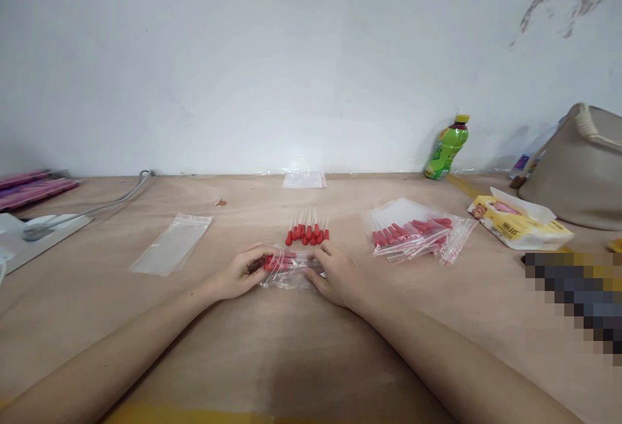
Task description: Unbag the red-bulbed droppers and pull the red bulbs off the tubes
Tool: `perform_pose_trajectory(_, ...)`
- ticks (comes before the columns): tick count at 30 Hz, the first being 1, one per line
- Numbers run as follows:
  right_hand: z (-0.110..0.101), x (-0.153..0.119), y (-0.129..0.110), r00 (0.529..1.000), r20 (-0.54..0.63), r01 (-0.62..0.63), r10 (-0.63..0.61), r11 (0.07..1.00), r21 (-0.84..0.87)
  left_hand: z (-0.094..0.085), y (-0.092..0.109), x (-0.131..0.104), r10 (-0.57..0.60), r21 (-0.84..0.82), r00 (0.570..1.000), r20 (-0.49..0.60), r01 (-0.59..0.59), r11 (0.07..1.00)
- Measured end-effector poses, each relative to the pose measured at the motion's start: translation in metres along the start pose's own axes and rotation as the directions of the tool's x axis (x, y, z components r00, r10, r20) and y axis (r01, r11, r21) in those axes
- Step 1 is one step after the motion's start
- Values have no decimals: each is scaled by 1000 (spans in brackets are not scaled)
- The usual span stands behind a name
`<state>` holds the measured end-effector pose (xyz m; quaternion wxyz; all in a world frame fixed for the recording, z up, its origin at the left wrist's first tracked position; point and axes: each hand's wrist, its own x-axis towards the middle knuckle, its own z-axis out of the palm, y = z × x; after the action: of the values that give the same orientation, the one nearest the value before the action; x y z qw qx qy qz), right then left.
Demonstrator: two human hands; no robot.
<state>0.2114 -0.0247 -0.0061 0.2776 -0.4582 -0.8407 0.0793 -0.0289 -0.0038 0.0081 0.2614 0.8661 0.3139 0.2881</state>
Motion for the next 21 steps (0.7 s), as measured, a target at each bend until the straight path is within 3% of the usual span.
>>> perform_pose_trajectory(3,-1,0,-1,1000,8,-27,27,1000,-15,-4,-4,-1,-70,-117,997,-33,66,991)
perform_pose_trajectory(8,1,1,1,1000,0,-24,24,1000,7,-10,-2,-2,-58,-241,989,135,89,966)
perform_pose_trajectory(15,4,2,3,1000,3,-29,29,999,32,-3,-6,0,-92,-166,996,7,92,982)
perform_pose_trajectory(18,3,1,3,999,18,-35,34,999,34,-22,-8,1,-175,-196,984,17,175,965)
perform_pose_trajectory(21,0,1,2,999,20,-32,31,999,25,-60,-13,-1,-320,-216,942,98,334,917)
